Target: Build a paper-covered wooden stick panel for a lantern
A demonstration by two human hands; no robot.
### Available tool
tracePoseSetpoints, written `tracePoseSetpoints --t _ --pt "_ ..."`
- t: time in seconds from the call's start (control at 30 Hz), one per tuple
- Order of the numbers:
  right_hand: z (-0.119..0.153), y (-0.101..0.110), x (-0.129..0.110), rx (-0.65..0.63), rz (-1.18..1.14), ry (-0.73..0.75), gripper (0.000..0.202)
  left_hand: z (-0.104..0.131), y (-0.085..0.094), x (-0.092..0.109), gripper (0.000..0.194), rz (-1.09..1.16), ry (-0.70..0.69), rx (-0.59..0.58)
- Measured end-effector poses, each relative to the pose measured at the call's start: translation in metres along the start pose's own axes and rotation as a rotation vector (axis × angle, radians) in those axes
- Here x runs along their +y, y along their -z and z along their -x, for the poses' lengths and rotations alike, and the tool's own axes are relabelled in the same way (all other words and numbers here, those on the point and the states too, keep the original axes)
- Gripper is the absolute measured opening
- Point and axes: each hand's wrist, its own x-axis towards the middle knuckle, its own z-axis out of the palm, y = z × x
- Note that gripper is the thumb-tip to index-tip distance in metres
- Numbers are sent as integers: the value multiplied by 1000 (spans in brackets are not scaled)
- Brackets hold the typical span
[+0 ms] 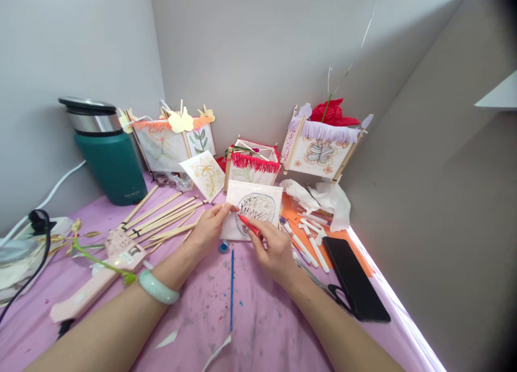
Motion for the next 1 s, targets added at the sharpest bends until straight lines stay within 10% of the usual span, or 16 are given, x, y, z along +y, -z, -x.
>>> tracePoseSetpoints --t 1.0 --pt "0 8 16 228 170 -112 14 -1 0 1 39 -19 12 35"
